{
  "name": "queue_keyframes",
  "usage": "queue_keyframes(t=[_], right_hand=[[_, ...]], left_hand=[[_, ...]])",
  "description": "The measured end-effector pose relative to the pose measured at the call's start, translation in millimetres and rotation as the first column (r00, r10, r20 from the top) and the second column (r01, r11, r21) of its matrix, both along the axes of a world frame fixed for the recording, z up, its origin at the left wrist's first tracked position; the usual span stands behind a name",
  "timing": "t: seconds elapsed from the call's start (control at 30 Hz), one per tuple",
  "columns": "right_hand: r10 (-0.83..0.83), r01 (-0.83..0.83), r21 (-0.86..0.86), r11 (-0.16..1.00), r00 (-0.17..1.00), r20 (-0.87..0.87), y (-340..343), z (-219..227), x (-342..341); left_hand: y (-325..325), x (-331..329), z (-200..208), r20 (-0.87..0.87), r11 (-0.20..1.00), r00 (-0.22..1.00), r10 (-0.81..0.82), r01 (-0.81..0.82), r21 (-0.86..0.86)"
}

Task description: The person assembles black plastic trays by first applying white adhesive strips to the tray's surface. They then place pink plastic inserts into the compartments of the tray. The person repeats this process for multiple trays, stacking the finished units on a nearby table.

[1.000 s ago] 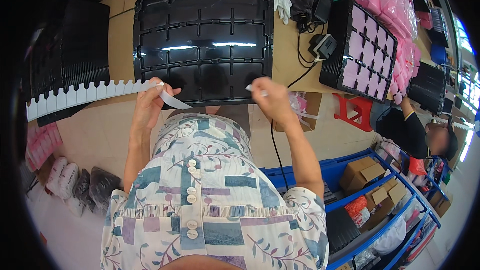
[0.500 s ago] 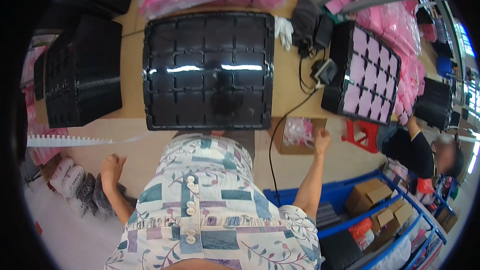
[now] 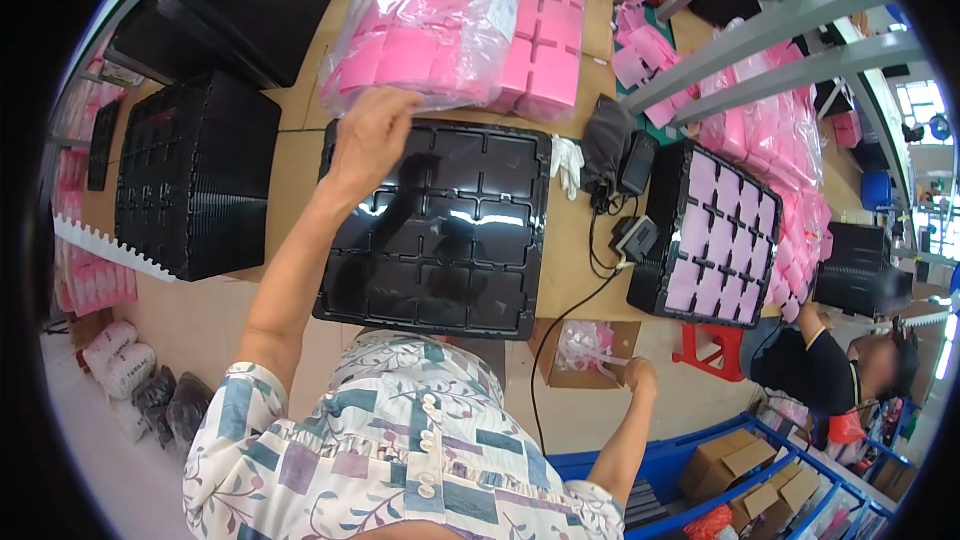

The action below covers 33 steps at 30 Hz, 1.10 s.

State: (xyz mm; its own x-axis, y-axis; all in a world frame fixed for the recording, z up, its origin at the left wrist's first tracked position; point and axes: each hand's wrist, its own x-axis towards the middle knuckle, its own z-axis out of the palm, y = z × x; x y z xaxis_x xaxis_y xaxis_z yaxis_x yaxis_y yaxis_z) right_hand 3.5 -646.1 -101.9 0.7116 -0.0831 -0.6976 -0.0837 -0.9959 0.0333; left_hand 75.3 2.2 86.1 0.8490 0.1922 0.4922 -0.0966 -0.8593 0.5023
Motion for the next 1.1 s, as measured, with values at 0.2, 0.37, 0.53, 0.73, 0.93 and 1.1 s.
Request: queue_keyframes(t=[0.2,0.37,0.53,0.73,0.93,1.1], right_hand=[[0.173,-0.364,0.802,0.474,0.931,0.321,302,225,50],[0.233,-0.901,0.415,0.125,0.433,0.871,500,238,138],[0.447,-0.853,0.033,0.520,0.305,0.841,550,164,249],[0.404,-0.755,0.058,0.653,0.412,0.817,502,164,286],[0.229,-0.805,0.186,0.564,0.369,0.901,477,170,294],[0.052,-0.887,0.360,0.291,0.390,0.919,488,181,287]], left_hand=[[38,22,-65,-0.063,0.946,0.975,0.212,-0.188,0.264],[0,43,-79,0.042,0.960,0.987,0.157,-0.163,0.228],[16,31,-61,0.028,0.989,0.993,0.112,-0.114,0.097],[57,18,-65,-0.013,0.975,0.978,0.209,-0.207,0.081],[60,47,-61,-0.017,0.988,0.999,0.042,-0.039,0.152],[59,47,-44,-0.074,0.997,0.995,0.060,-0.057,0.047]])
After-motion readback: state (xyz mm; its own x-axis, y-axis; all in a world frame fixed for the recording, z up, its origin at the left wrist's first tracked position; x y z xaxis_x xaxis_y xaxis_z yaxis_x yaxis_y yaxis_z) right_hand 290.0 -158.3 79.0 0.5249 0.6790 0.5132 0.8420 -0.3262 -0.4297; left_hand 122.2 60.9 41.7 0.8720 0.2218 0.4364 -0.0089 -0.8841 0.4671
